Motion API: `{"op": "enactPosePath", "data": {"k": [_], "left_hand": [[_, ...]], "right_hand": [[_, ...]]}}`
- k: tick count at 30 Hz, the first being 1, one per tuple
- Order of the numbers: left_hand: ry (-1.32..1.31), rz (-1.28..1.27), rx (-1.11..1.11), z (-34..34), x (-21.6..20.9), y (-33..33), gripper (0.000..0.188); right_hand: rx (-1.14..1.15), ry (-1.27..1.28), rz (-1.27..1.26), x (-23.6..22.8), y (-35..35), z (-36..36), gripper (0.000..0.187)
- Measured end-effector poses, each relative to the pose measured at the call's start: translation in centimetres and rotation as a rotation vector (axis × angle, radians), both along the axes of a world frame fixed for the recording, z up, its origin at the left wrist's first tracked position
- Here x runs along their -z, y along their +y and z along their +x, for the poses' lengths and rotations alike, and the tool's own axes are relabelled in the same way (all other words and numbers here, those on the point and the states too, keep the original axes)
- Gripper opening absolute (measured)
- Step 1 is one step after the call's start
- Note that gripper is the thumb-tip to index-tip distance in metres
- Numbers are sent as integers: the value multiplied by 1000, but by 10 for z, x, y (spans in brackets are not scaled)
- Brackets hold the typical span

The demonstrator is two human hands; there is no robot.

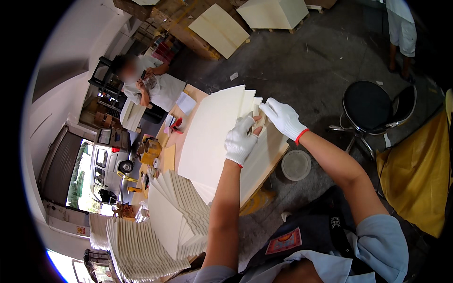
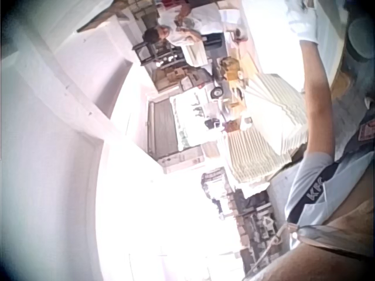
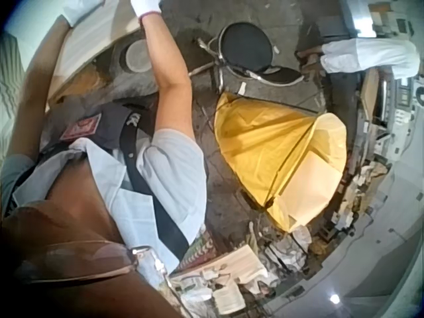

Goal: The person repeatedly picks up stacks of white foam sheets from a table and places them onto a growing pile on the floor. The action involves lifting, carrying, and stacking the sheets in a repetitive loop within a workshop environment.

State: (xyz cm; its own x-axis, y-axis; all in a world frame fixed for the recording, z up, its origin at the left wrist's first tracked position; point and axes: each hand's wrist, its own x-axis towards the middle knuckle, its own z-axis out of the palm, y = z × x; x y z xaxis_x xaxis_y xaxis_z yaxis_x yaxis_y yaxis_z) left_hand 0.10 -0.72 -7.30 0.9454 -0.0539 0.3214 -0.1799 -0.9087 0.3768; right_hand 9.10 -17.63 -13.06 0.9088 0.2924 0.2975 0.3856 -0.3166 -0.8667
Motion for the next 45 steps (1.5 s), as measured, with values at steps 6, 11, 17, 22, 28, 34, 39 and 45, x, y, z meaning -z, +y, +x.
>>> {"op": "enactPosePath", "data": {"k": [6,11,17,22,28,34,39,45], "left_hand": [[-169,103,112,7,7,3,37],[-290,311,-21,-2,13,-2,53],[-398,39,-110,-22,30,-8,45],[-244,-387,-283,-154,51,6,24],[-52,-1715,-256,-232,112,30,39],[-120,-2290,-189,-250,59,27,81],[74,-1937,-430,-256,79,30,60],[-251,-1697,-583,-306,40,31,49]], "right_hand": [[24,-37,-21,0,-4,4,44],[145,53,277,-20,0,-13,36],[-259,1078,1223,-5,53,-31,48],[-540,1263,1025,-15,89,-80,50],[-460,1215,848,1,91,-85,48],[-498,1067,620,-40,0,-102,47],[-503,1114,441,-56,-56,-107,47],[-615,986,435,-66,0,-109,49]]}}
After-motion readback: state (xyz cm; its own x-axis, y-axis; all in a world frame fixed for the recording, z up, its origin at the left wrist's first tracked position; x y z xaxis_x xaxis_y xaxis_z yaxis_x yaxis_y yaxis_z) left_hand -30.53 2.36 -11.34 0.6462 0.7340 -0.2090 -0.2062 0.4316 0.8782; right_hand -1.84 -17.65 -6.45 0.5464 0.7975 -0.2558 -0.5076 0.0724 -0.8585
